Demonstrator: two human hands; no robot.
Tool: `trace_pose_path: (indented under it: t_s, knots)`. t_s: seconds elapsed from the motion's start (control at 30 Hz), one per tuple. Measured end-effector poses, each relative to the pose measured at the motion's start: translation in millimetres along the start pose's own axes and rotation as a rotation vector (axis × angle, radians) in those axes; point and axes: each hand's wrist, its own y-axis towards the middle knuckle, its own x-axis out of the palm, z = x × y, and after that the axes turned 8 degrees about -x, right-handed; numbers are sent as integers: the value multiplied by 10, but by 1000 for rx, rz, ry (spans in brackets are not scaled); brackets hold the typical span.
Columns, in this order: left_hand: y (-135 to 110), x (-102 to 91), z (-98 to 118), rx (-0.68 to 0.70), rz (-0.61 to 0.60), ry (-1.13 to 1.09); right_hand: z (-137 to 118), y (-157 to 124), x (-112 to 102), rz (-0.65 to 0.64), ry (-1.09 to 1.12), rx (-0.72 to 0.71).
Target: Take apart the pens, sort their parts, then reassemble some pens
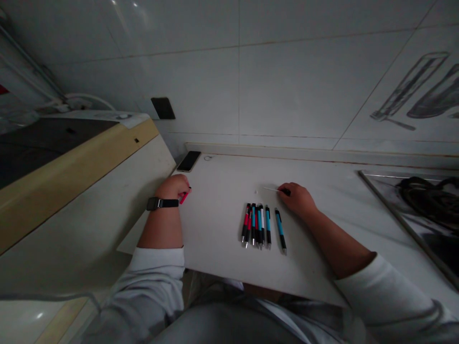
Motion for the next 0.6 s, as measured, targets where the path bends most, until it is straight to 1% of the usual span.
trace_pose_path:
  t_s: [0.2,0.37,0.5,0.6]
  knots:
    - [-85,-9,49,-46,-82,-88,-3,-1,3,-2,-1,18]
    - [-73,-20,48,-44,-92,-17,-1,0,-1,-11,6,24]
    - [-32,-59,36,-4,-46,162,-10,-2,-1,-8,15,29]
    - [-11,-96,49,59,38,250,-16,-3,-4,7,38,23]
